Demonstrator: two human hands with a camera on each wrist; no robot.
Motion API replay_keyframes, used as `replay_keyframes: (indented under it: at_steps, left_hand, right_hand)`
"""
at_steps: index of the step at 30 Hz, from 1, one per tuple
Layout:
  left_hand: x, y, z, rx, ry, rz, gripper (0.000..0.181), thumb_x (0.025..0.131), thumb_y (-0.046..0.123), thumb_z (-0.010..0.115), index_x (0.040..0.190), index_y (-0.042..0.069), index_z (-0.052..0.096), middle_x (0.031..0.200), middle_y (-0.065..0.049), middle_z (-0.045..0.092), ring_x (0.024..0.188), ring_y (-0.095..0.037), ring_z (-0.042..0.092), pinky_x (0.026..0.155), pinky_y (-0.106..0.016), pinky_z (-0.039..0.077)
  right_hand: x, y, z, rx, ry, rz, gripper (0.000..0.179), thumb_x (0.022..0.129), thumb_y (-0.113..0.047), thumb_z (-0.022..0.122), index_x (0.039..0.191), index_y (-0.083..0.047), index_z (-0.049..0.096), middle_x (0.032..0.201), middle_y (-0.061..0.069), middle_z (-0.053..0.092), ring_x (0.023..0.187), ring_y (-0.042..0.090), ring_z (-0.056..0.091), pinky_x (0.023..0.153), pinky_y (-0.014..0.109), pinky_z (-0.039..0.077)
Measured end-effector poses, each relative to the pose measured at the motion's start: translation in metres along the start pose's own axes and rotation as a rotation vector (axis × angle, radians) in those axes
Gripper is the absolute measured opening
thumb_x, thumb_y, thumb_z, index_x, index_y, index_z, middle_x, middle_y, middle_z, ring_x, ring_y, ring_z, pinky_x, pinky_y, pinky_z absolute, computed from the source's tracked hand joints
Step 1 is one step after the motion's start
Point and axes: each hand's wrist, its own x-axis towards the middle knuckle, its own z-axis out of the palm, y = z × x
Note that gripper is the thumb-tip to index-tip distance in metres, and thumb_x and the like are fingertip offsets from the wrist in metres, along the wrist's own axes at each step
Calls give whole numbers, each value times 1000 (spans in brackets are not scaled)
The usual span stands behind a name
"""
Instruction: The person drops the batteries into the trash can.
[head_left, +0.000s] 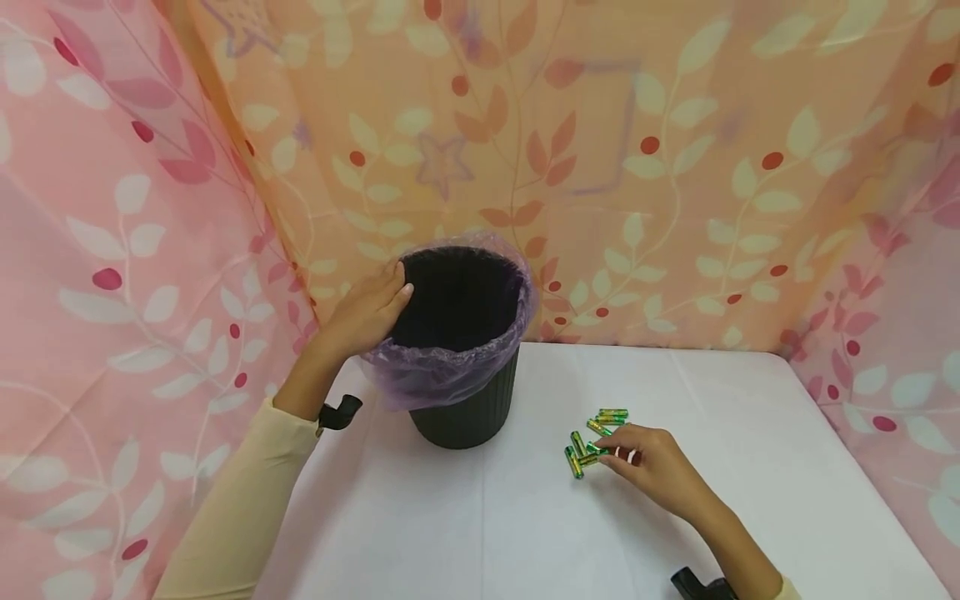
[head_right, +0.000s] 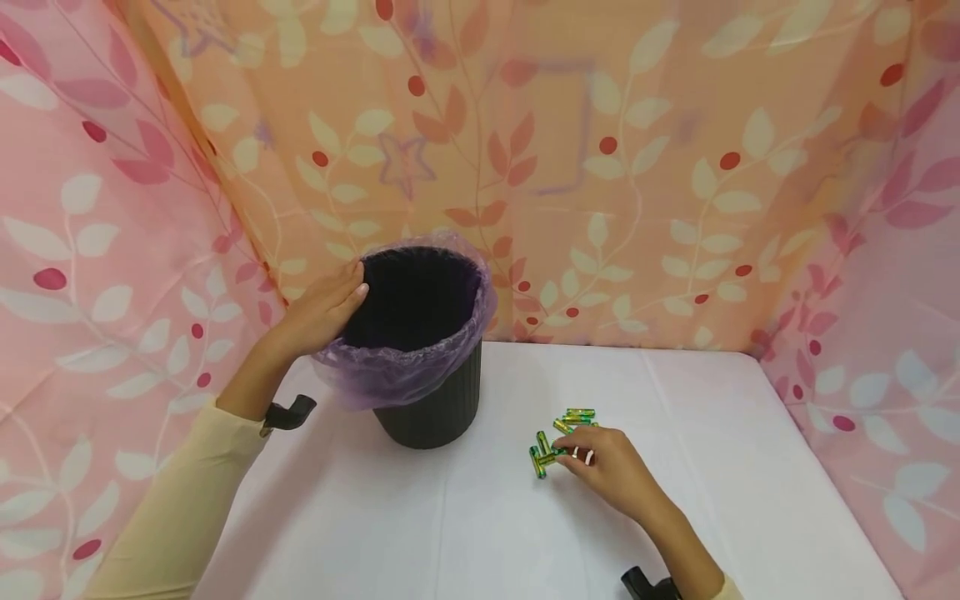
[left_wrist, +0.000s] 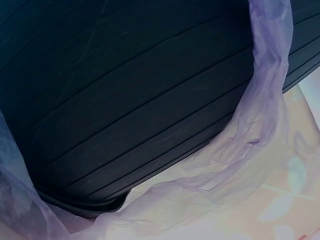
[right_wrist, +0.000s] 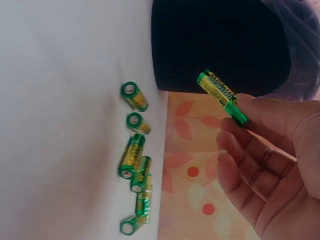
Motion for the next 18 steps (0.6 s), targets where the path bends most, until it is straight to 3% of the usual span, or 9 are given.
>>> replay_keyframes:
  at_steps: [9, 18]
  left_hand:
    - [1, 4, 0, 6, -2, 6, 64, 112, 35, 25, 157, -9, 15, 166, -25, 10, 155, -34, 5, 125, -51, 3]
    - [-1, 2, 0, 13, 0, 2, 64, 112, 35, 25, 157, -10, 14, 166, -25, 10, 155, -35, 5, 125, -51, 3]
  right_hand:
    - [16, -20, -7, 46, 3, -20, 26, 79, -3, 85, 98, -20, 78, 89, -12, 72, 70, 1, 60, 55, 24, 53]
    - [45, -47, -27, 40, -20, -115, 20, 84, -8, 82, 98, -22, 77, 84, -17, 69, 70, 1, 60, 56, 24, 54]
